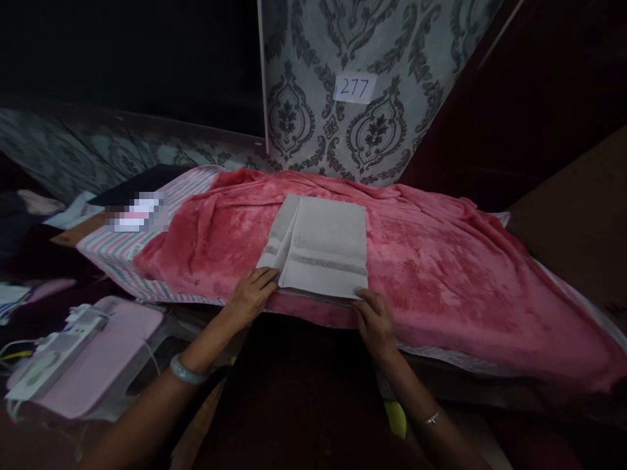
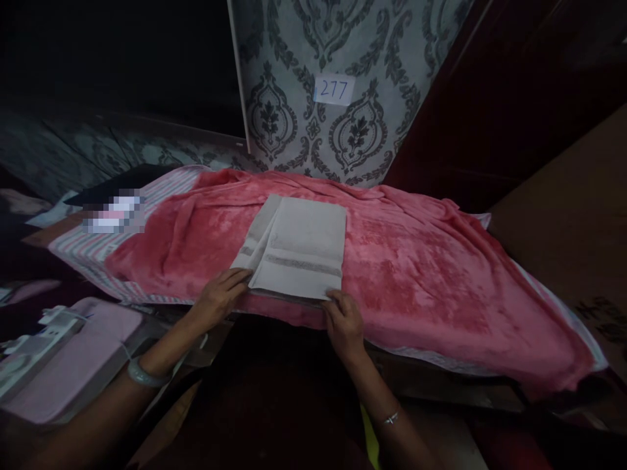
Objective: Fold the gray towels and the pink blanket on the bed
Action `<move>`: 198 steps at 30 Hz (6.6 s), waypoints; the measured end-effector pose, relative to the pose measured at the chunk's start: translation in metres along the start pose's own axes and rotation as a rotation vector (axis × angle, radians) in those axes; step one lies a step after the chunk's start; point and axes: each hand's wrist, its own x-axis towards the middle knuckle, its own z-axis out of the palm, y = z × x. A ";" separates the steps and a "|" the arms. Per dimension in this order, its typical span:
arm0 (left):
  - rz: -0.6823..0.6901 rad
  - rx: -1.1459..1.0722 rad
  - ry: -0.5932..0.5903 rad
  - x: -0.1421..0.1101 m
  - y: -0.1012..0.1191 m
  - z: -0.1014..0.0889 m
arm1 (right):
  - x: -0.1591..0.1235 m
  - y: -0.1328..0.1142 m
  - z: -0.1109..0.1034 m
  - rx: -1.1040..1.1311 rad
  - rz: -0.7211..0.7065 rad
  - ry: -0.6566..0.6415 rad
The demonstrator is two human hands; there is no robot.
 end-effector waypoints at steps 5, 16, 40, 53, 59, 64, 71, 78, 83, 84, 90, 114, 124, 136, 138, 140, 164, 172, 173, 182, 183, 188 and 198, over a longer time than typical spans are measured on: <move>-0.005 0.060 0.011 -0.003 0.002 0.002 | 0.000 -0.001 -0.001 0.029 0.006 0.025; -0.071 0.033 0.027 -0.013 -0.005 -0.003 | -0.008 0.003 0.001 0.002 0.013 0.045; -0.084 -0.033 0.033 -0.010 -0.009 -0.002 | -0.017 -0.003 -0.002 -0.084 0.156 0.095; -0.098 -0.095 -0.001 -0.007 -0.008 -0.009 | -0.016 -0.004 -0.007 0.003 0.123 0.070; -0.117 -0.074 0.006 0.011 0.006 -0.018 | -0.012 -0.009 -0.016 0.031 0.120 0.049; -0.028 -0.080 -0.036 0.029 0.014 -0.010 | -0.007 -0.010 -0.015 0.024 0.112 0.063; 0.034 -0.038 -0.041 0.031 0.009 -0.009 | -0.004 -0.009 -0.009 0.019 0.108 0.060; 0.040 -0.074 -0.074 0.016 0.005 -0.001 | -0.004 -0.011 -0.008 0.012 0.074 0.020; 0.006 -0.079 -0.081 0.013 0.007 0.001 | -0.003 -0.009 -0.009 0.008 0.089 -0.001; 0.017 -0.071 -0.067 0.013 0.007 0.001 | -0.003 -0.009 -0.009 0.014 0.082 0.000; 0.013 -0.055 -0.010 0.012 0.007 0.005 | -0.002 -0.011 -0.010 0.054 0.087 -0.008; -0.369 -0.170 0.007 -0.023 -0.002 -0.010 | 0.047 -0.049 0.036 0.125 -0.085 -0.424; -0.876 -0.704 -0.005 -0.020 -0.016 -0.012 | 0.054 -0.071 0.052 0.003 -0.098 -0.488; -1.243 -1.256 -0.064 0.003 -0.015 -0.023 | 0.053 -0.077 0.052 -0.034 -0.068 -0.517; -1.259 -1.280 -0.022 0.004 -0.015 -0.020 | 0.053 -0.077 0.052 -0.031 -0.066 -0.513; -1.268 -1.314 0.021 0.004 -0.015 -0.019 | 0.052 -0.077 0.051 -0.027 -0.069 -0.517; -1.310 -1.420 0.203 0.037 0.004 -0.022 | 0.079 -0.091 0.075 -0.073 0.037 -0.535; -1.407 -1.635 0.195 0.035 -0.004 -0.027 | 0.096 -0.072 0.043 0.051 -0.027 -0.448; -1.418 -1.666 0.201 0.035 -0.005 -0.027 | 0.095 -0.066 0.034 0.088 -0.028 -0.423; -1.422 -1.584 0.343 0.045 -0.019 -0.007 | 0.036 0.030 -0.086 0.240 0.015 -0.389; -1.398 -1.518 0.381 0.049 -0.022 -0.003 | 0.024 0.041 -0.099 0.220 0.054 -0.394; -1.228 -1.265 0.373 0.081 -0.037 0.017 | -0.033 0.070 -0.134 0.057 0.319 -0.167; -1.080 -1.272 -0.177 0.159 -0.033 0.064 | -0.077 0.040 -0.109 0.170 1.062 0.192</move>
